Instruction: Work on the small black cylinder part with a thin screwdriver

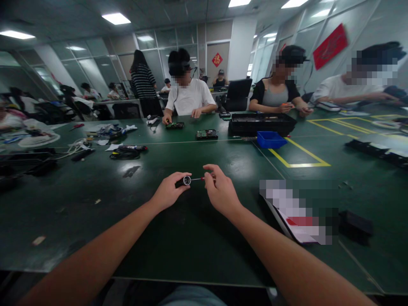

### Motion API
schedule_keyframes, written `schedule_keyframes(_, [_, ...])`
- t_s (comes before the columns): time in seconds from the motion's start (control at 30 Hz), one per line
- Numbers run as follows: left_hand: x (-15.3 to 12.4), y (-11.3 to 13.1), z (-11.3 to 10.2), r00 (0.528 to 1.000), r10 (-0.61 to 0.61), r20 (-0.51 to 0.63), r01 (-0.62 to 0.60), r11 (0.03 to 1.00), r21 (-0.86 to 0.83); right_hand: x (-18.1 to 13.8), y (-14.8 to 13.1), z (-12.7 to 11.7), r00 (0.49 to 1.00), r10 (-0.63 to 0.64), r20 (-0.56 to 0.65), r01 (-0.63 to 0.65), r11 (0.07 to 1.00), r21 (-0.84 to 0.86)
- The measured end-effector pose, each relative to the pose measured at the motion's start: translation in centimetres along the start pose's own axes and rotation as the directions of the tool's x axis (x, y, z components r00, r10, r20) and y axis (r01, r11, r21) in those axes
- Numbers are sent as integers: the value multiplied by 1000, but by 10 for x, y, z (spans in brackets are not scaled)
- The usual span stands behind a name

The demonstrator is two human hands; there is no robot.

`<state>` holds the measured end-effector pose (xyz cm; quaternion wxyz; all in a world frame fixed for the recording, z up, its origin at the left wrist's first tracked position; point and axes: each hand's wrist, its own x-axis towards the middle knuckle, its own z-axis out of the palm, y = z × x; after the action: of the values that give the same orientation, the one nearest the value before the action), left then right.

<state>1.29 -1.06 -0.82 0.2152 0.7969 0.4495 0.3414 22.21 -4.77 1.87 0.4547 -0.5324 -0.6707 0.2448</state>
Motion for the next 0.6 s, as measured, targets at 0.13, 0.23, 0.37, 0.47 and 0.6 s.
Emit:
schedule_keyframes(0.13, [0, -1, 0, 1000, 14, 5, -14, 1000, 2, 0, 2, 0, 1000, 18, 5, -18, 999, 34])
schedule_keyframes(0.23, [-1, 0, 0, 1000, 5, 15, -5, 1000, 10, 0, 3, 1, 999, 48, -23, -47, 998, 34])
schedule_keyframes(0.37, [-1, 1, 0, 1000, -6, 27, 6, 1000, 19, -1, 5, 1, 999, 33, -38, -30, 996, 80])
schedule_keyframes(0.47, [-1, 2, -1, 1000, -10, 20, 10, 1000, 8, -1, 6, 2, 1000, 22, 7, -23, 993, 119])
schedule_keyframes(0.6, [0, 3, -2, 1000, -27, -8, 27, 999, -22, 0, 8, 4, 998, 61, 14, -62, 991, 117])
